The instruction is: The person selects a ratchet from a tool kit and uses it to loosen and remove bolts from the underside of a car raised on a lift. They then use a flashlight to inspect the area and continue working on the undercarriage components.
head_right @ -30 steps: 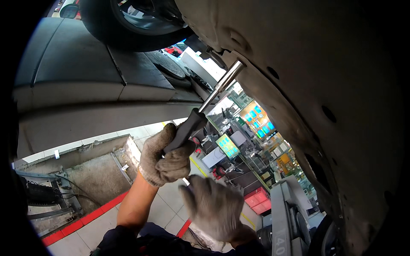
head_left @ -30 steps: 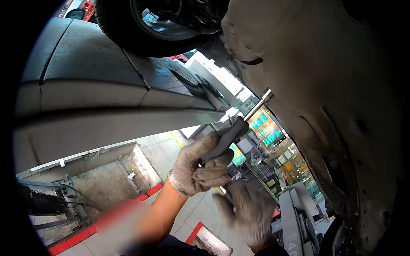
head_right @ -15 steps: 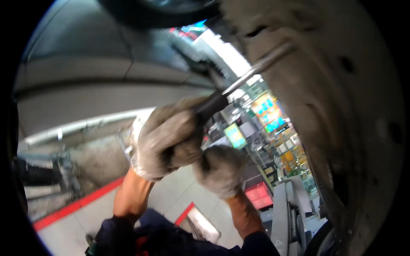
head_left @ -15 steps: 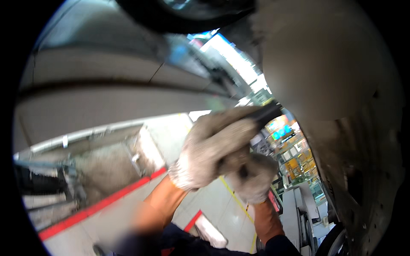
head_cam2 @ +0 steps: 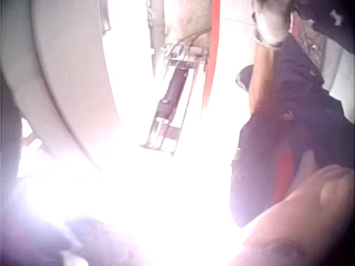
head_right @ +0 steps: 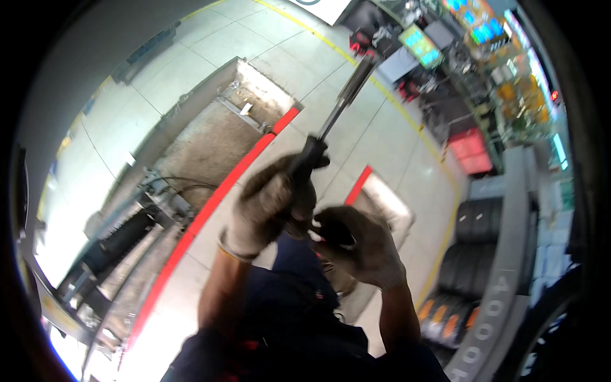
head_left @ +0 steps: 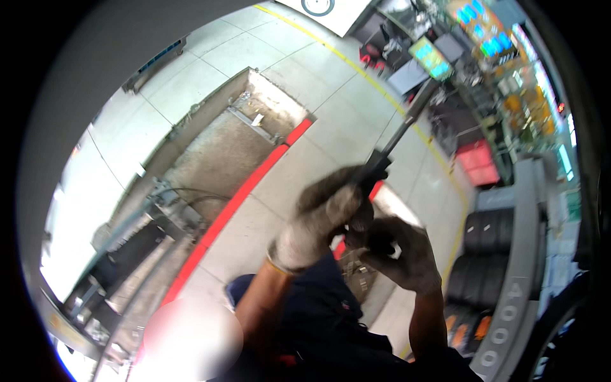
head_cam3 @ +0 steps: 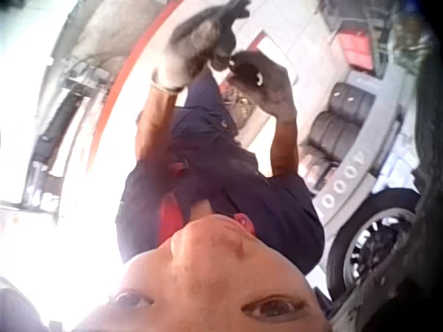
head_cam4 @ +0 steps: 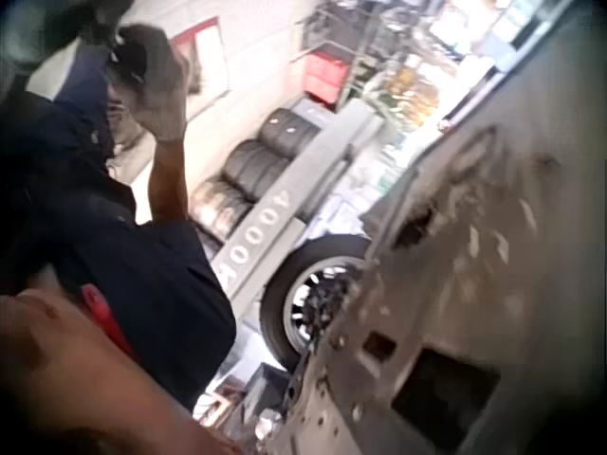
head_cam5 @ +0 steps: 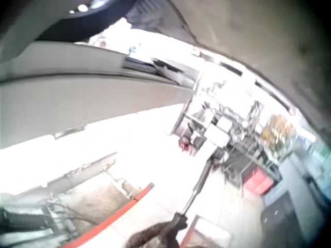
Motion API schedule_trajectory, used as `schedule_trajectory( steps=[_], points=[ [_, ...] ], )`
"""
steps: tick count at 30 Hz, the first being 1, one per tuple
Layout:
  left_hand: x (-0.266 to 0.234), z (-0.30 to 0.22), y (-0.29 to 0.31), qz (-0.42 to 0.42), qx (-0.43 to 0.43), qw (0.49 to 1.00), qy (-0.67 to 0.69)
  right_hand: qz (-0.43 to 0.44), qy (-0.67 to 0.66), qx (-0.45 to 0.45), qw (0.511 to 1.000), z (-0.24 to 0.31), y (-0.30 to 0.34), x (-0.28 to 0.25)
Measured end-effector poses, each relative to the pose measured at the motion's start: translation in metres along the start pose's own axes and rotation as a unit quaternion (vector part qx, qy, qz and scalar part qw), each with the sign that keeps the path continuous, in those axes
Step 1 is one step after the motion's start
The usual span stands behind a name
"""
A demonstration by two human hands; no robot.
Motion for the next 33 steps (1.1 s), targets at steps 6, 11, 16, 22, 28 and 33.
schedule_trajectory(
  steps=[6,11,16,22,28,33],
  points=[
    [-0.058,0.106,-0.075,-0.251,-0.083,0.956,-0.13,-0.145,-0.613,0.257,0.733,-0.141,0.046,0.079],
    [-0.122,0.202,-0.17,-0.314,-0.247,0.9,-0.175,-0.137,-0.485,0.354,0.788,-0.239,-0.04,0.095],
    [-0.146,0.226,-0.292,-0.214,-0.446,0.822,-0.281,-0.058,-0.627,0.476,0.614,-0.328,-0.073,0.063],
    [-0.174,0.212,-0.485,-0.47,-0.298,0.815,-0.16,-0.07,-0.53,0.499,0.683,-0.416,-0.166,-0.026],
    [-0.284,0.251,-0.655,-0.326,-0.415,0.826,-0.199,-0.139,-0.517,0.512,0.672,-0.53,-0.268,-0.058],
    [-0.338,0.309,-0.835,-0.22,-0.468,0.842,-0.152,-0.258,-0.822,0.357,0.361,-0.654,-0.338,-0.063]
  ],
)
Point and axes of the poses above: each hand's wrist, its own y-axis away from the middle knuckle, its own x-axis out of the palm, z = x × y, the point moved 1 cm from there along -y, towards the middle knuckle, and after that the axes turned 14 degrees about y, right-handed, at the moved point
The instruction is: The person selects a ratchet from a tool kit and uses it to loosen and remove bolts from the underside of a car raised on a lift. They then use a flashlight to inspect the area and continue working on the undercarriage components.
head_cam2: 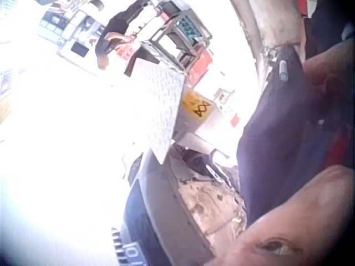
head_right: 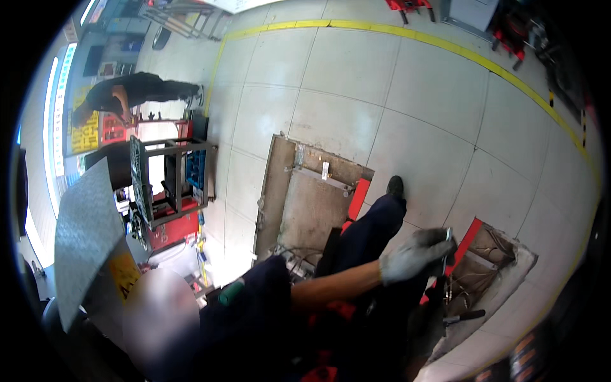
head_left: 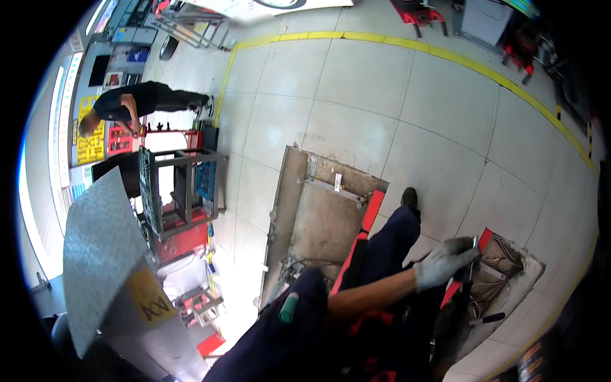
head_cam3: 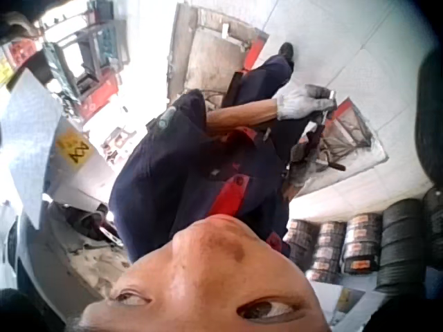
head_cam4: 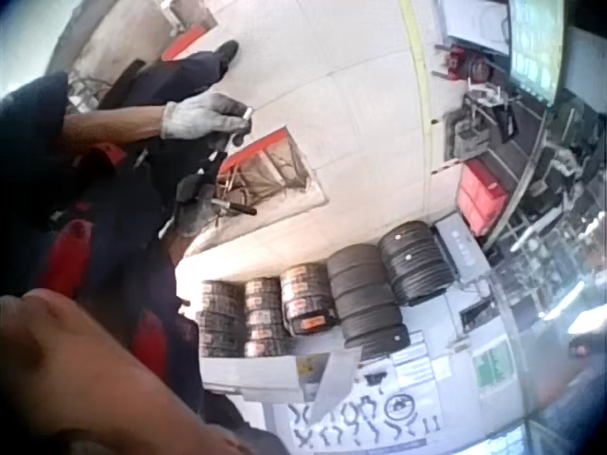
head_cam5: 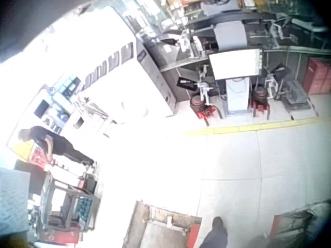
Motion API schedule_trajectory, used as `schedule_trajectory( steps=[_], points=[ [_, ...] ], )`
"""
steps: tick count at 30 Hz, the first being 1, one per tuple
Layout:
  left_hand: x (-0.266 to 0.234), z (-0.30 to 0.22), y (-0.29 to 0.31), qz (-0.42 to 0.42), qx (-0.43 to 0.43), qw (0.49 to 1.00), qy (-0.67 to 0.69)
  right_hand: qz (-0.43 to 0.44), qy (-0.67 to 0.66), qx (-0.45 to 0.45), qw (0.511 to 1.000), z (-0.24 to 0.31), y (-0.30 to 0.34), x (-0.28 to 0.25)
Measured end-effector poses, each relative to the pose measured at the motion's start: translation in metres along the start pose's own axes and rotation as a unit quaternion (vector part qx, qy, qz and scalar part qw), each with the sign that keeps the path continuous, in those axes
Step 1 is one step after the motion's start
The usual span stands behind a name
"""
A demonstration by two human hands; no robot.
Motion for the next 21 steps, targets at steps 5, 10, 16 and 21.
schedule_trajectory(
  steps=[5,10,16,21],
  points=[
    [-0.019,-0.138,-0.082,-0.106,-0.009,0.993,0.057,-0.126,0.394,-0.001,0.91,0.09,-0.115,0.147],
    [-0.13,-0.344,-0.124,-0.306,0.284,0.893,0.167,-0.003,0.546,-0.079,0.834,0.152,-0.258,0.249],
    [-0.216,-0.463,-0.022,-0.435,0.3,0.848,-0.048,0.07,0.624,-0.022,0.778,0.23,-0.35,0.413],
    [-0.346,-0.427,0.041,-0.614,0.21,0.756,0.083,0.145,0.696,-0.028,0.702,0.24,-0.459,0.568]
  ],
)
Point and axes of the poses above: each hand's wrist, its own y-axis away from the middle knuckle, its own x-axis out of the palm, z = x × y, the point moved 1 cm from there along -y, towards the middle knuckle, and after that the axes turned 14 degrees about y, right-handed, at the moved point
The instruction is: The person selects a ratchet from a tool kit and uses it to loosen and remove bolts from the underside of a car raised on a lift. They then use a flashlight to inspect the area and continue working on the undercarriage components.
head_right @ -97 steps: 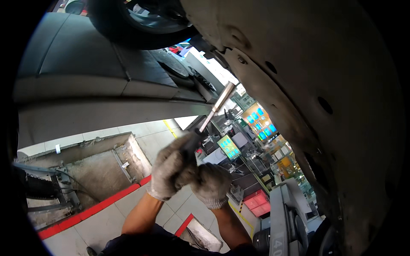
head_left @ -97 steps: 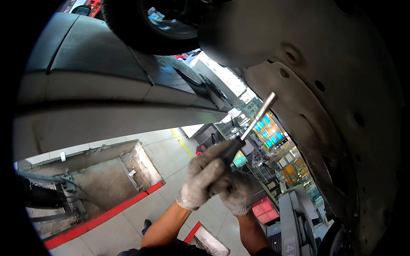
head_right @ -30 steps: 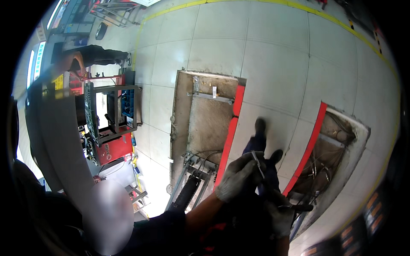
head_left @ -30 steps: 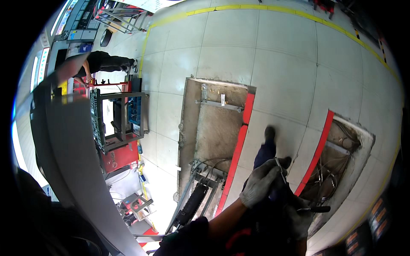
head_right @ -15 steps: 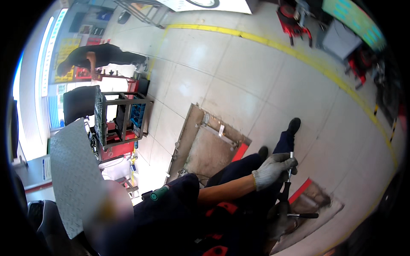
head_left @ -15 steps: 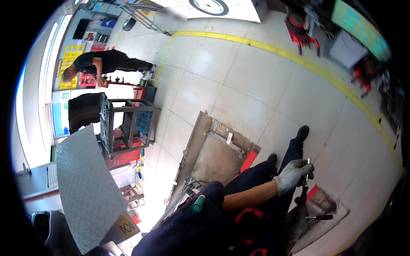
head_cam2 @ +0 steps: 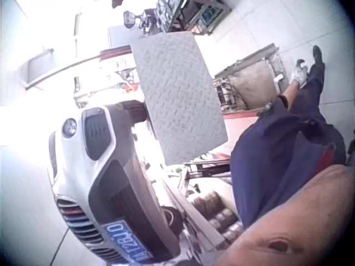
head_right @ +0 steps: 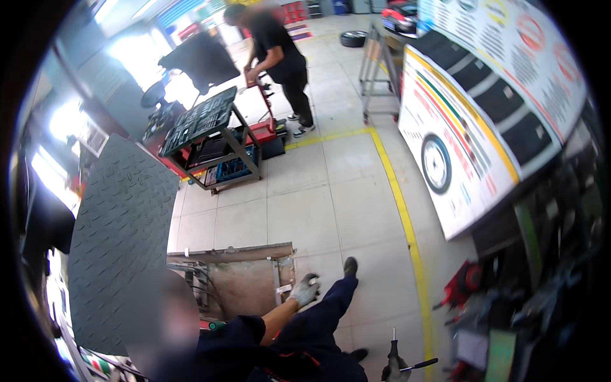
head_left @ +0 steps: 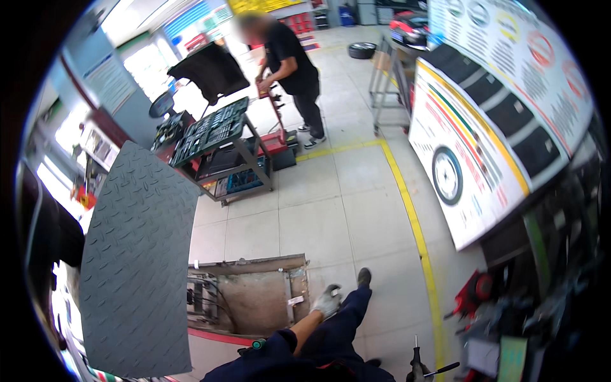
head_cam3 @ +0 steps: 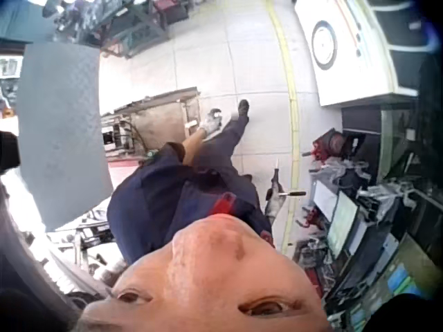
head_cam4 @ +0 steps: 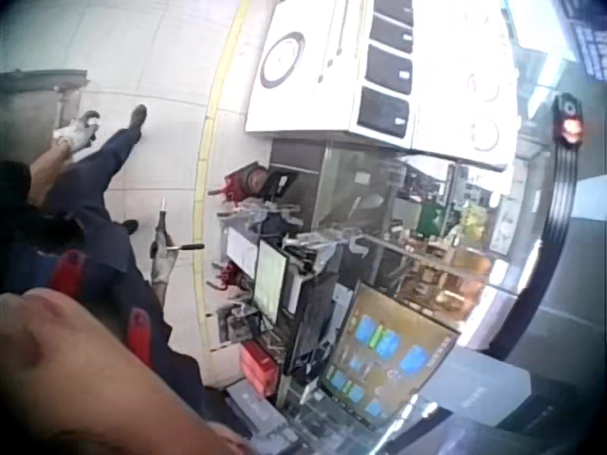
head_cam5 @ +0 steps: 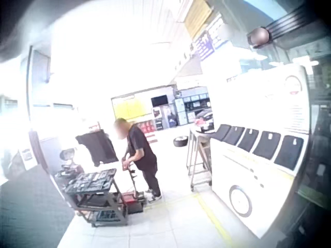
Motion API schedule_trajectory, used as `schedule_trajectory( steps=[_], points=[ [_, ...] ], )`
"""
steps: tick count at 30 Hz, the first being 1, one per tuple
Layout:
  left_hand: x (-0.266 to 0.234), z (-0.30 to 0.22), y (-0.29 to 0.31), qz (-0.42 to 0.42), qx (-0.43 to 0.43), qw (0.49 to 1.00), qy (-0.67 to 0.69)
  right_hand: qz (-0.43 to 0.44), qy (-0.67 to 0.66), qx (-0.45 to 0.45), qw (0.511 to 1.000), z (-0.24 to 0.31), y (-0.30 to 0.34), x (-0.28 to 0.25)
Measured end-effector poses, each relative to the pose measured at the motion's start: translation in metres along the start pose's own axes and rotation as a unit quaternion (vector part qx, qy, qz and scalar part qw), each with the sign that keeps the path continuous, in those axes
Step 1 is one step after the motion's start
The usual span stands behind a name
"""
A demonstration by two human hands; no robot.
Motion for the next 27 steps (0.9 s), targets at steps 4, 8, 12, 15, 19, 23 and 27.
schedule_trajectory(
  steps=[4,8,12,15,19,23,27],
  points=[
    [-0.074,0.032,-0.084,-0.106,-0.081,0.973,0.188,-0.001,0.043,0.0,0.999,0.115,-0.131,0.046],
    [-0.148,0.086,-0.184,-0.215,-0.001,0.977,-0.005,0.01,0.046,-0.091,0.995,0.226,-0.247,0.127],
    [-0.184,-0.059,-0.171,-0.286,-0.036,0.903,0.318,0.087,0.169,-0.027,0.981,0.287,-0.367,0.199],
    [-0.216,-0.109,-0.183,-0.315,0.003,0.859,0.403,0.171,0.294,0.095,0.936,0.292,-0.426,0.236],
    [-0.271,-0.141,-0.236,-0.35,0.045,0.822,0.447,0.242,0.417,0.177,0.858,0.299,-0.496,0.295],
    [-0.339,-0.185,-0.294,-0.386,0.055,0.819,0.42,0.28,0.5,0.109,0.812,0.333,-0.555,0.383],
    [-0.417,-0.245,-0.317,-0.423,0.064,0.807,0.407,0.284,0.508,0.091,0.808,0.415,-0.6,0.492]
  ],
)
Point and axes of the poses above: each hand's wrist, its own y-axis away from the middle knuckle, its own x-axis out of the palm, z = x × y, the point moved 1 cm from there along -y, towards the middle knuckle, and after that the axes turned 14 degrees about y, right-handed, at the moved point
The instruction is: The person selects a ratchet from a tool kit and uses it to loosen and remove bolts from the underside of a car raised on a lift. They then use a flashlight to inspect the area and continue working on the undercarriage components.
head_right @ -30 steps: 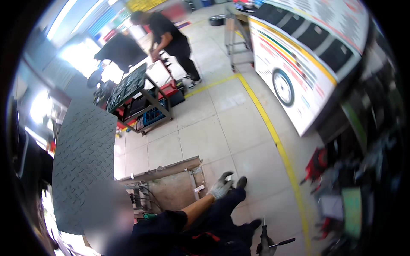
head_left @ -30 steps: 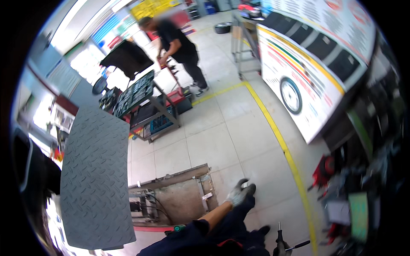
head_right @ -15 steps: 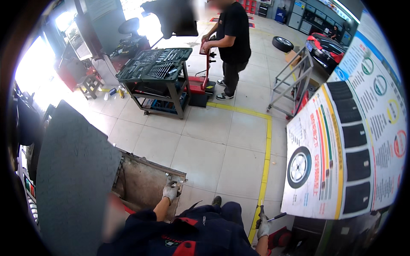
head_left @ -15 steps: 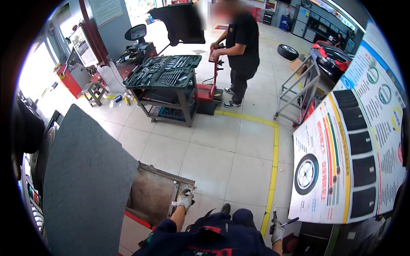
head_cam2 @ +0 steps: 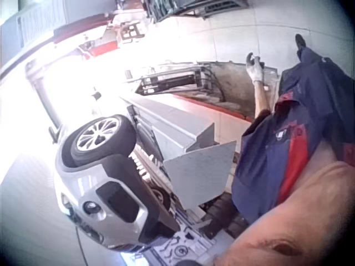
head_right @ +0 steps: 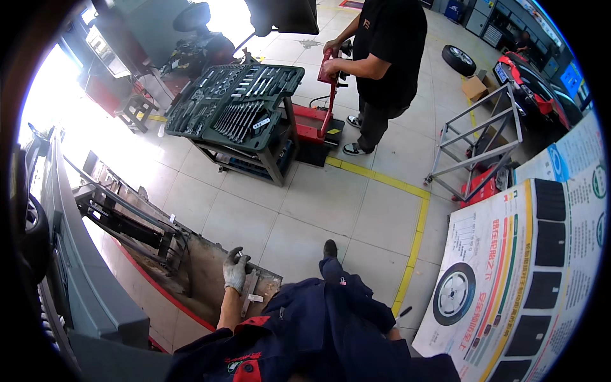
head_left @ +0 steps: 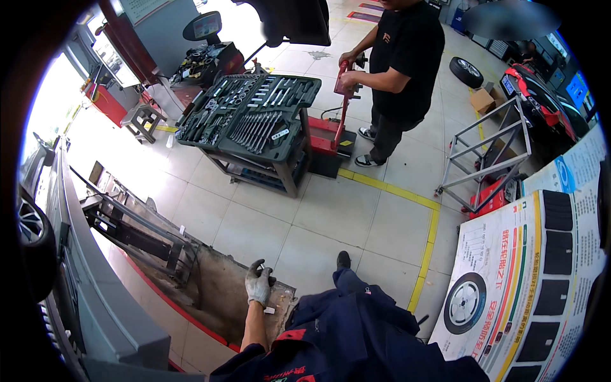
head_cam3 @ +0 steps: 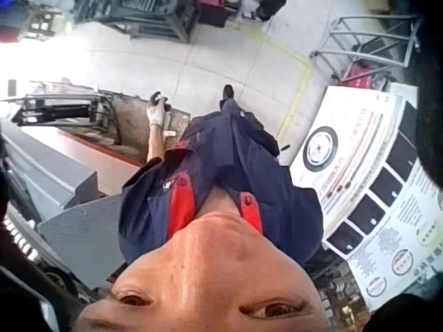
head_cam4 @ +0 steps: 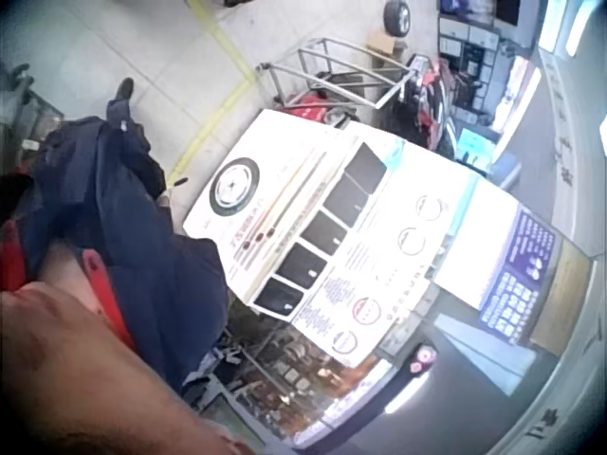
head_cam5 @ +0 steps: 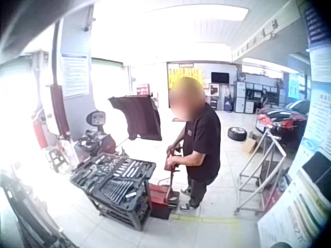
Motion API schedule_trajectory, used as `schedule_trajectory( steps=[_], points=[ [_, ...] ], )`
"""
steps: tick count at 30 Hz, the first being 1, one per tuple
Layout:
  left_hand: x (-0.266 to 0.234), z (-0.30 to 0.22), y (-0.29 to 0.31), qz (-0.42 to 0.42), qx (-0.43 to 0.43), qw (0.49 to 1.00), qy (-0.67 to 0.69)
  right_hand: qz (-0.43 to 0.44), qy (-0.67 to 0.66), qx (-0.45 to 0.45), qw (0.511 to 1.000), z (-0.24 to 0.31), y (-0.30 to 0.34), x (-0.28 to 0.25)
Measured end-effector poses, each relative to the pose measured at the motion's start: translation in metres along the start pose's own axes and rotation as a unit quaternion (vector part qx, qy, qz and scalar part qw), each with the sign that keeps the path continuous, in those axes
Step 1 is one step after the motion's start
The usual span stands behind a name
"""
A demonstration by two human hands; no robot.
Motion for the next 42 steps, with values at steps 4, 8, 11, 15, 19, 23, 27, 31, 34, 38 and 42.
schedule_trajectory(
  steps=[4,8,11,15,19,23,27,31,34,38,42],
  points=[
    [0.008,-0.055,-0.059,-0.056,0.036,0.997,0.042,-0.046,-0.045,-0.034,0.997,0.164,-0.034,-0.06],
    [0.022,-0.108,-0.127,-0.09,0.036,0.991,0.091,-0.117,-0.069,-0.189,0.972,0.369,-0.013,-0.096],
    [0.03,-0.158,-0.192,-0.082,0.05,0.994,0.042,-0.126,-0.086,-0.259,0.954,0.472,0.015,-0.093],
    [0.013,-0.21,-0.309,-0.069,0.069,0.994,0.045,-0.129,-0.082,-0.21,0.966,0.527,0.007,-0.053],
    [-0.027,-0.261,-0.415,-0.044,0.077,0.995,0.041,-0.02,-0.112,-0.096,0.989,0.492,-0.01,0.019],
    [-0.052,-0.308,-0.496,-0.033,0.057,0.998,-0.007,-0.044,0.111,-0.095,0.988,0.467,0.022,0.1],
    [-0.076,-0.317,-0.547,-0.021,0.053,0.998,-0.007,-0.062,0.062,-0.06,0.994,0.494,0.039,0.131],
    [-0.064,-0.343,-0.56,0.007,0.057,0.998,0.036,-0.067,0.004,-0.034,0.997,0.5,0.051,0.171],
    [-0.061,-0.341,-0.576,0.056,0.029,0.998,-0.016,-0.069,-0.094,-0.006,0.993,0.515,0.065,0.196],
    [-0.038,-0.358,-0.624,0.133,0.067,0.986,-0.074,-0.132,-0.161,0.006,0.978,0.62,0.071,0.184],
    [0.077,-0.403,-0.668,0.269,0.249,0.879,-0.305,-0.184,-0.227,-0.05,0.955,0.672,0.124,0.204]
  ],
)
Point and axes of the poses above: each hand's wrist, its own y-axis away from the middle knuckle, its own x-axis out of the palm, z = x × y, the point moved 1 cm from there along -y, towards the middle knuckle, and after that the axes turned 14 degrees about y, right-handed, at the moved point
